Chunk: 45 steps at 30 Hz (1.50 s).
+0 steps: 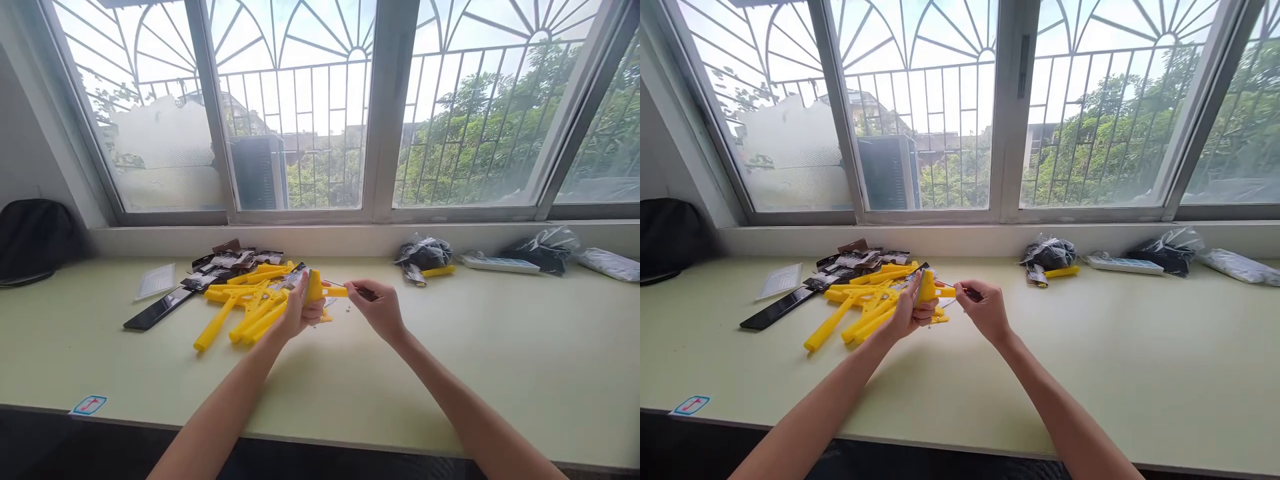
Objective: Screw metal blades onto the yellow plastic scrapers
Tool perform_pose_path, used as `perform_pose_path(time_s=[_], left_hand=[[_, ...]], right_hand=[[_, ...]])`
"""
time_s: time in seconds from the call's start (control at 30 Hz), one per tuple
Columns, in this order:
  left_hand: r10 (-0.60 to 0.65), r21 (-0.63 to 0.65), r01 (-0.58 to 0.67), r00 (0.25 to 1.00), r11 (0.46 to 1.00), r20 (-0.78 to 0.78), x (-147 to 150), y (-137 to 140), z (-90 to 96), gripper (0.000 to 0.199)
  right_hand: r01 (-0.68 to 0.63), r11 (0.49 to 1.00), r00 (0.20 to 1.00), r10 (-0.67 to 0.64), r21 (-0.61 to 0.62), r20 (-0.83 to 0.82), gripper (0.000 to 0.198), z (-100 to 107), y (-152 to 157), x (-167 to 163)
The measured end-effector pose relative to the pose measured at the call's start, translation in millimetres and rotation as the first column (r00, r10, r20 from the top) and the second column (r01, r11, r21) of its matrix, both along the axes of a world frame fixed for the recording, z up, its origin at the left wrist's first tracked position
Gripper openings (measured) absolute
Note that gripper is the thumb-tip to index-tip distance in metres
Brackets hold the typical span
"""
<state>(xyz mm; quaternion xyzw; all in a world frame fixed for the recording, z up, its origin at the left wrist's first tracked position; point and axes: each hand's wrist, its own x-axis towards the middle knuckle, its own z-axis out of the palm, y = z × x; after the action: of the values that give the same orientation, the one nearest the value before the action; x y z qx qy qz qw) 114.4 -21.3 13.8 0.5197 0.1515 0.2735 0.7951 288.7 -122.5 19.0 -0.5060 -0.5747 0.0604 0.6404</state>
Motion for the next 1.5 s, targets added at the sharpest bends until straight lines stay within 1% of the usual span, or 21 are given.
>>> perform_pose_path(time_s=[0.23,0.4,0.5,0.63,0.83,1.0,1.17,1.27,1.37,1.5], left_hand=[[-0.073,-0.060,0.072,0.997,0.996,-0.022,-1.4,-2.3,3.0,0.063],[-0.035,-0.026,0.033,0.998,0.999,-0.059,0.1,-0.7,1.0,0.063],[-0.008,0.009,0.009,0.997,1.000,-0.072,0.3,1.8,-1.1,0.063],[0.011,0.035,-0.008,0.996,0.999,-0.085,-0.2,2.6,-1.0,0.063],[0.087,0.048,-0.082,0.988,0.996,-0.130,-0.3,3.6,-2.0,0.062],[0.120,0.064,-0.111,0.979,0.992,-0.167,-1.1,6.0,-5.3,0.061],[0.130,0.043,-0.124,0.976,0.991,-0.177,-3.3,9.3,-5.8,0.061],[0.109,0.027,-0.106,0.979,0.994,-0.172,-4.9,12.0,-6.3,0.060],[0.096,0.024,-0.094,0.981,0.995,-0.166,-6.8,13.8,-7.0,0.060],[0.083,0.017,-0.082,0.983,0.997,-0.165,-9.5,15.6,-6.4,0.060]], right_hand=[[-0.073,0.997,0.992,0.069,0.032,0.105,0.025,-1.9,-1.4,-7.7],[-0.016,0.992,0.959,-0.021,0.129,0.283,0.023,-4.1,0.1,-10.2],[-0.002,0.987,0.946,-0.050,0.160,0.320,0.022,-3.4,0.1,-10.8],[0.000,0.989,0.947,-0.048,0.151,0.316,0.021,-2.3,-0.3,-10.2],[-0.014,0.986,0.927,-0.048,0.164,0.373,0.023,-2.2,0.5,-9.9],[-0.052,0.989,0.916,-0.010,0.142,0.401,0.022,-4.2,2.2,-9.0],[-0.070,0.990,0.900,0.011,0.119,0.435,0.024,-7.3,5.7,-9.3],[-0.064,0.993,0.888,0.013,0.095,0.460,0.024,-8.2,9.2,-10.9],[-0.049,0.996,0.862,0.006,0.072,0.507,0.027,-7.9,12.7,-13.3],[0.006,0.998,0.776,-0.045,0.064,0.629,0.033,-7.3,16.8,-16.3]])
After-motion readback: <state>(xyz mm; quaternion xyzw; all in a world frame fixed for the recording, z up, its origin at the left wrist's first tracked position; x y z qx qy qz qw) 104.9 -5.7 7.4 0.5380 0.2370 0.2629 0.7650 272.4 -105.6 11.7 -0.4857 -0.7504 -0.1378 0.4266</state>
